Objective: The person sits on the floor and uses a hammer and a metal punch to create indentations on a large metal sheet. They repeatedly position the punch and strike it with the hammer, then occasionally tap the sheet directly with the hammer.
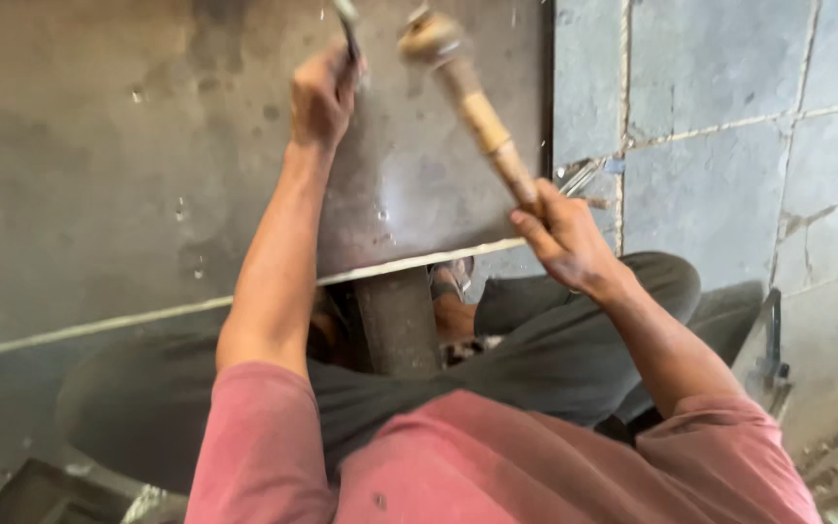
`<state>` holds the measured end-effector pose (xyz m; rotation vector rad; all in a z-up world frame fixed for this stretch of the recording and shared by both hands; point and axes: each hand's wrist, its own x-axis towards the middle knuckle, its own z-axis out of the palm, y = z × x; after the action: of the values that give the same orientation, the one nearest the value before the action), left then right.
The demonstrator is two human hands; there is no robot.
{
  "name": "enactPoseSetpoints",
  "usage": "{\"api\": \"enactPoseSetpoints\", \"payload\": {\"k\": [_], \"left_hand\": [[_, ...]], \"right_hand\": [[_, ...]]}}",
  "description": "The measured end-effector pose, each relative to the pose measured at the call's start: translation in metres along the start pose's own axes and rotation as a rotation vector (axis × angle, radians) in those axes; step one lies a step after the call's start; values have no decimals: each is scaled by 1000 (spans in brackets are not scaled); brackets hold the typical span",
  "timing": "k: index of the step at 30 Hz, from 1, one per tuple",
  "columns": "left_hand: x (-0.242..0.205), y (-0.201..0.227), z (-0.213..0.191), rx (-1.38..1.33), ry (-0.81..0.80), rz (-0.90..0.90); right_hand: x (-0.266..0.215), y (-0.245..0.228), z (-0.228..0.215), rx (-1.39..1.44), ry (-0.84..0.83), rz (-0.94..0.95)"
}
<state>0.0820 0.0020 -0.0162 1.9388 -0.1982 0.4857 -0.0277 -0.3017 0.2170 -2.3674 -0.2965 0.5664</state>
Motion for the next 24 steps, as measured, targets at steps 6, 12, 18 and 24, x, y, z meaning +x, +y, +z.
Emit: {"api": "enactPoseSetpoints", "payload": {"k": [6, 12, 18, 24], "left_hand": [[35, -23, -8, -531, 499, -312], [61, -46, -18, -261, 239, -257], [60, -44, -25, -396, 161, -262], [60, -32, -28, -214, 168, -103]], "right_hand": [[-14, 24, 29, 248, 102, 211], [0, 33, 62, 383, 54, 406], [8, 31, 58, 255, 1, 326], [30, 2, 41, 306, -57, 312]]}}
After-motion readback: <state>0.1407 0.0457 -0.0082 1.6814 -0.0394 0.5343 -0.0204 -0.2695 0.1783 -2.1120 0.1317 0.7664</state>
